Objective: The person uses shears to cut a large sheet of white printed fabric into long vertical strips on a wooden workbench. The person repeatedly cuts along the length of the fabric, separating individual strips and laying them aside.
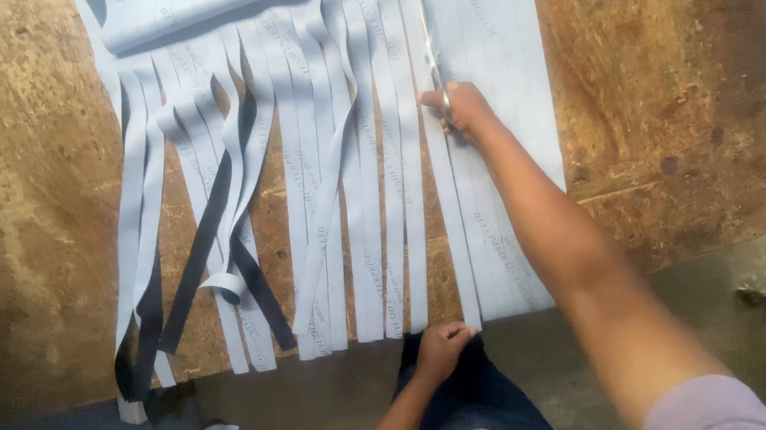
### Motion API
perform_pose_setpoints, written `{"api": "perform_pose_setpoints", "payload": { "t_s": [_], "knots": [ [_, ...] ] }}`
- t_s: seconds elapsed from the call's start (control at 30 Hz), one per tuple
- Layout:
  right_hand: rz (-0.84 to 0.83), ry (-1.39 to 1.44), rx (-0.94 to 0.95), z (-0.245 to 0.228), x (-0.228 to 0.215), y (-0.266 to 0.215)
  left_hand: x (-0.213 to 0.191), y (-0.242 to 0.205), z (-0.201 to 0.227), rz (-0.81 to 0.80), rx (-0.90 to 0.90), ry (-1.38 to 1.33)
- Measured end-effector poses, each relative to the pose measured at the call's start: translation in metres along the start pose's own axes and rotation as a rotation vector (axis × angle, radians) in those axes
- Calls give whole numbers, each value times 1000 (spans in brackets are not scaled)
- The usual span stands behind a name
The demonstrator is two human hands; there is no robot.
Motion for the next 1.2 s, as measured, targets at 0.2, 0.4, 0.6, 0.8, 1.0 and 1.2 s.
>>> {"api": "perform_pose_setpoints", "payload": {
  "t_s": [0.2, 0.4, 0.6, 0.8, 1.0, 1.2],
  "knots": [
    [50, -76, -6, 14, -2, 16, 2, 3, -9, 17, -7, 78],
    [35, -201, 101, -6, 2, -52, -15, -17, 19, 37, -110, 79],
    [-34, -541, 67, 110, -6, -53, -35, -28, -16, 199, -69, 54],
    [-22, -151, 131, 259, -22, -154, -39, -28, -56, 401, -265, -87],
    [-356, -188, 89, 406, -67, -313, 0, -22, -81, 726, -191, -471],
    [-483, -145, 202, 511, -121, -460, 94, 15, -118, 393, -269, -633]
  ]
}}
Point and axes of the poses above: each hand's wrist, its own y-axis towards the middle knuckle, its own x-axis out of the palm, z = x × y, the point moved 4 cm from there along y, towards the middle knuckle
